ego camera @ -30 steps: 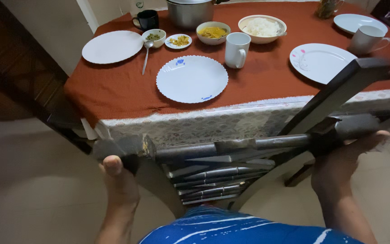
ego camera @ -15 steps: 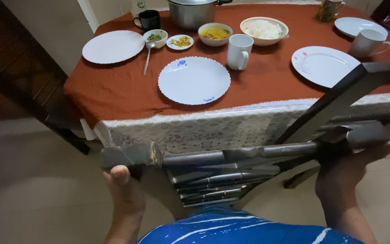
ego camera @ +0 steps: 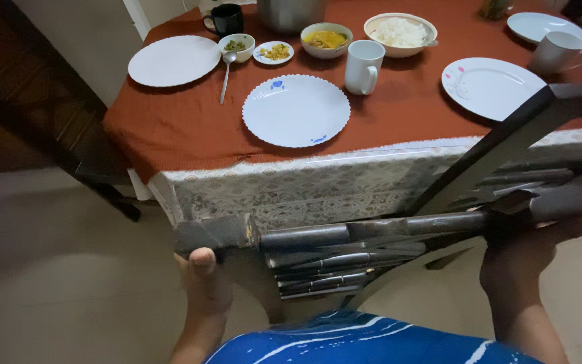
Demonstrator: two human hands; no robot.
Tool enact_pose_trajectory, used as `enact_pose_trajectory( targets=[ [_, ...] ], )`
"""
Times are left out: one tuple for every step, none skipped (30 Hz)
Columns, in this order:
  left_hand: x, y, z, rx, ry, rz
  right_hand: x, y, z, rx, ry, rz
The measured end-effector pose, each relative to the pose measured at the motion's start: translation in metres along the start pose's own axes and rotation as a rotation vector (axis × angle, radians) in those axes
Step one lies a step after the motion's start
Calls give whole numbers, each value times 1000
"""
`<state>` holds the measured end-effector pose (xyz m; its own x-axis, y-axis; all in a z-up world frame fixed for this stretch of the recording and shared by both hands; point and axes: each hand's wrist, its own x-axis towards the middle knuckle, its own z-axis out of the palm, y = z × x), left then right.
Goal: The person places a covered pot on a dining table, then moves a wooden chair into position. They adjust plates and cups on the table, covering a bowl of rice with a plate. The person walks around the table and returns to the chair.
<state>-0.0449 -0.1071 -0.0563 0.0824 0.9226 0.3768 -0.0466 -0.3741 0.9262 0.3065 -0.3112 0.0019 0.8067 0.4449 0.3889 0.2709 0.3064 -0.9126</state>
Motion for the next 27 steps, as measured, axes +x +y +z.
enact_pose_trajectory(
  targets=[
    [-1,3,-1,34,-14,-5,-1,-1,0,10,20,13],
    [-1,5,-2,67,-27,-11,0,-2,1,21,41,27],
    [-1,4,-3,59,-21,-3,-1,-3,2,30,60,41],
    [-1,2,-3,51,-14,4,-3,-5,3,-9,50,17],
    [-2,-2,-4,42,-6,12,-5,-5,4,-47,39,-9],
    [-2,-6,-5,51,-29,-56,-7,-7,4,-85,28,-35],
    [-1,-7,-6,62,-51,-126,-9,-9,5,-86,17,-32],
    [-1,-5,-7,74,-73,-196,-11,-12,5,-87,6,-28],
    [-3,1,-7,32,-36,-102,-12,-14,4,-88,-5,-25],
    [-6,8,-4,-10,2,-9,-14,-16,4,-90,-16,-22],
    [-7,16,-3,-52,39,86,-16,-17,4,-91,-26,-20],
    [-7,23,-4,-68,-4,54,-18,-17,3,-92,-36,-18],
    [-7,29,-4,-87,-46,22,-19,-17,3,-94,-18,-6],
    [-7,33,-5,-105,-88,-9,-18,-16,2,-96,0,6],
    [-7,36,-5,-143,-111,2,-18,-13,-1,-98,19,16],
    [-8,36,-5,-180,-134,12,-20,-9,-7,-86,-24,-29],
    [-8,35,-6,-217,-157,24,-22,-4,-14,-72,-68,-73],
    [-10,34,-7,-178,-166,-3,-24,3,-23,-59,-111,-117],
    [-10,33,-8,-138,-174,-29,-26,12,-33,-27,-104,-93],
    [-10,33,-9,-98,-183,-54,-27,21,-42,4,-98,-68],
    [-12,34,-11,-100,-177,-32,-28,29,-51,-33,-74,-38],
    [-13,36,-12,-101,-172,-10,-28,36,-59,-69,-51,-8],
    [-14,38,-13,-103,-170,13,-30,42,-65,-172,-4,27],
    [-14,39,-13,-130,-175,-5,-31,47,-69,-196,23,43],
    [-14,41,-13,-158,-182,-22,-33,49,-72,-220,51,60],
    [-13,42,-13,-186,-189,-40,-33,50,-73,-165,59,60],
    [-14,44,-14,-171,-186,-33,-33,50,-72,-110,66,60]
  ],
)
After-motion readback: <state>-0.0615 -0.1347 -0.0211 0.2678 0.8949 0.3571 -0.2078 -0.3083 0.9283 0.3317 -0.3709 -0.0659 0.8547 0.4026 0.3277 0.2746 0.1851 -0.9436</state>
